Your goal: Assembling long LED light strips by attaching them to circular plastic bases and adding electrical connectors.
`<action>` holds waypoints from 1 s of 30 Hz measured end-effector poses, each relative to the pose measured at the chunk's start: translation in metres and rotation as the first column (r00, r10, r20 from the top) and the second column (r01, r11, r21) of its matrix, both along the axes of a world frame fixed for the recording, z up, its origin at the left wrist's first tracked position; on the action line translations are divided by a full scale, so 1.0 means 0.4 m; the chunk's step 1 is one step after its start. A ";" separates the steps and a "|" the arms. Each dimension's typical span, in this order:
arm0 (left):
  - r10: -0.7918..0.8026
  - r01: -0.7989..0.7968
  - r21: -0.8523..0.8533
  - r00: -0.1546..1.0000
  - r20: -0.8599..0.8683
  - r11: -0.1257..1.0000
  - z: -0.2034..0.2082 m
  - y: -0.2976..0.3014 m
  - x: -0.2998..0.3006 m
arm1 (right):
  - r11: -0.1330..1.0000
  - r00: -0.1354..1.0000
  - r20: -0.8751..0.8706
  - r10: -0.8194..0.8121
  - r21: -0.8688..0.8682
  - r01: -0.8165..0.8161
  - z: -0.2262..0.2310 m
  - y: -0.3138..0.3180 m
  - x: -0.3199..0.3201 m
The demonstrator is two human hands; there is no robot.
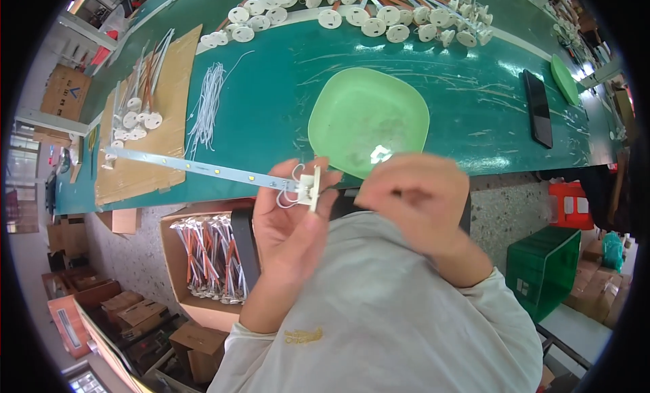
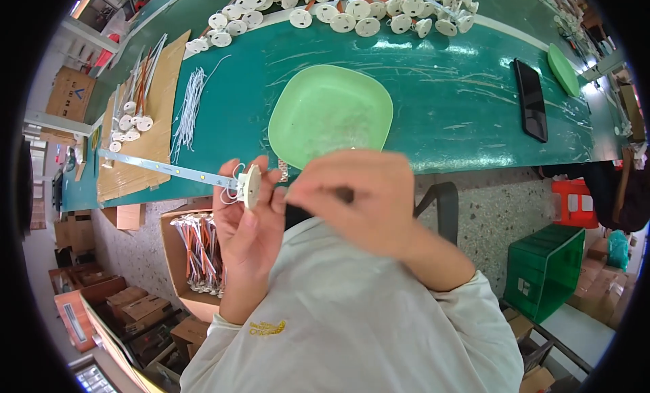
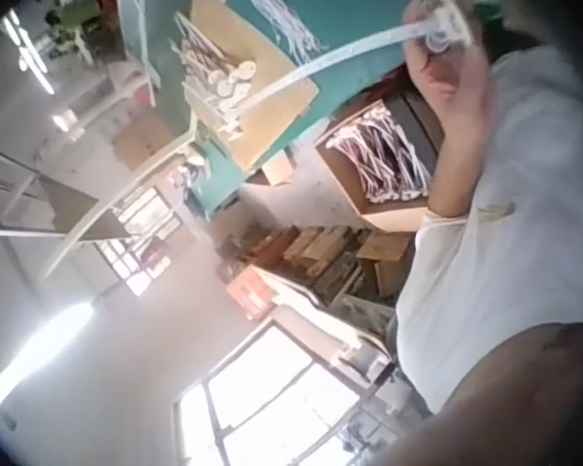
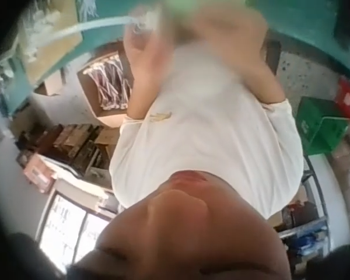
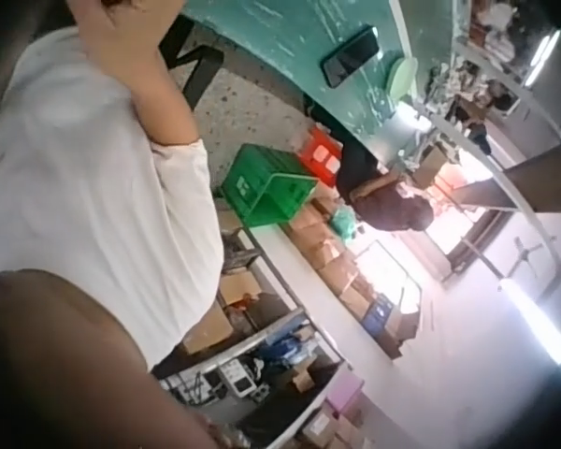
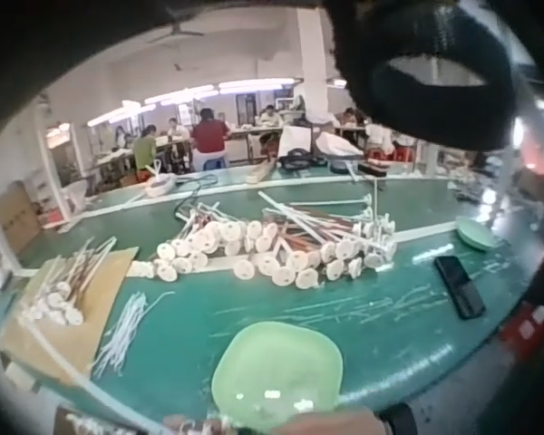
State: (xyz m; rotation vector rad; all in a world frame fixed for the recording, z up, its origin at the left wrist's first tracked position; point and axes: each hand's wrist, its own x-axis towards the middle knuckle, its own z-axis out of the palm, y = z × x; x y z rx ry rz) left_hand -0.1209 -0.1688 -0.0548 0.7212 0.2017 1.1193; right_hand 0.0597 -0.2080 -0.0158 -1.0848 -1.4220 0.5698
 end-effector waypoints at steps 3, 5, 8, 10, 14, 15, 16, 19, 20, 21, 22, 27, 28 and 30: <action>-0.034 0.035 -0.029 0.999 0.043 0.999 0.020 -0.018 0.023 | 0.993 0.982 -0.168 0.086 0.098 -0.070 -0.026 -0.013 -0.049; -0.075 0.076 -0.024 0.997 0.037 0.997 0.006 -0.030 0.018 | 0.982 0.967 -0.235 0.098 0.181 -0.056 -0.041 -0.019 -0.054; -0.121 0.121 0.006 0.991 0.051 0.993 -0.007 -0.040 0.017 | 0.971 0.984 -0.159 0.085 0.236 -0.046 -0.052 -0.012 -0.052; -0.119 0.118 0.035 0.992 0.037 0.992 -0.009 -0.045 0.020 | 0.979 0.981 -0.184 0.062 0.203 -0.023 -0.065 -0.022 -0.049; -0.115 0.114 0.025 0.993 0.039 0.993 -0.012 -0.047 0.027 | 0.972 0.976 -0.191 0.105 0.225 -0.061 -0.069 -0.022 -0.044; -0.123 0.124 -0.003 0.990 0.061 0.992 -0.015 -0.046 0.026 | 0.972 0.981 -0.174 0.089 0.232 -0.047 -0.073 -0.023 -0.045; -0.122 0.123 -0.004 0.991 0.056 0.992 -0.018 -0.046 0.028 | 0.971 0.985 -0.158 0.071 0.238 -0.032 -0.076 -0.024 -0.046; -0.117 0.115 0.071 0.993 0.015 0.991 -0.024 -0.044 0.029 | 0.974 0.990 -0.139 0.005 0.226 0.027 -0.076 -0.032 -0.046; -0.109 0.108 0.072 0.994 0.011 0.992 -0.025 -0.044 0.026 | 0.975 0.990 -0.144 0.004 0.221 0.028 -0.078 -0.033 -0.049; -0.104 0.103 0.075 0.995 0.010 0.992 -0.026 -0.042 0.028 | 0.972 0.990 -0.138 0.003 0.235 0.029 -0.079 -0.031 -0.048; -0.106 0.105 0.072 0.994 0.008 0.992 -0.027 -0.041 0.028 | 0.968 0.991 -0.130 0.003 0.249 0.030 -0.081 -0.030 -0.047; -0.101 0.099 0.051 0.994 0.035 0.994 -0.030 -0.039 0.032 | 0.981 0.968 -0.247 0.056 0.195 -0.007 -0.090 -0.028 -0.047; -0.102 0.100 0.049 0.994 0.032 0.994 -0.030 -0.040 0.031 | 0.987 0.972 -0.231 0.035 0.164 0.004 -0.088 -0.029 -0.046; -0.065 0.063 0.081 0.998 0.015 0.995 -0.030 -0.040 0.030 | 0.981 0.982 -0.187 0.034 0.196 0.003 -0.086 -0.026 -0.047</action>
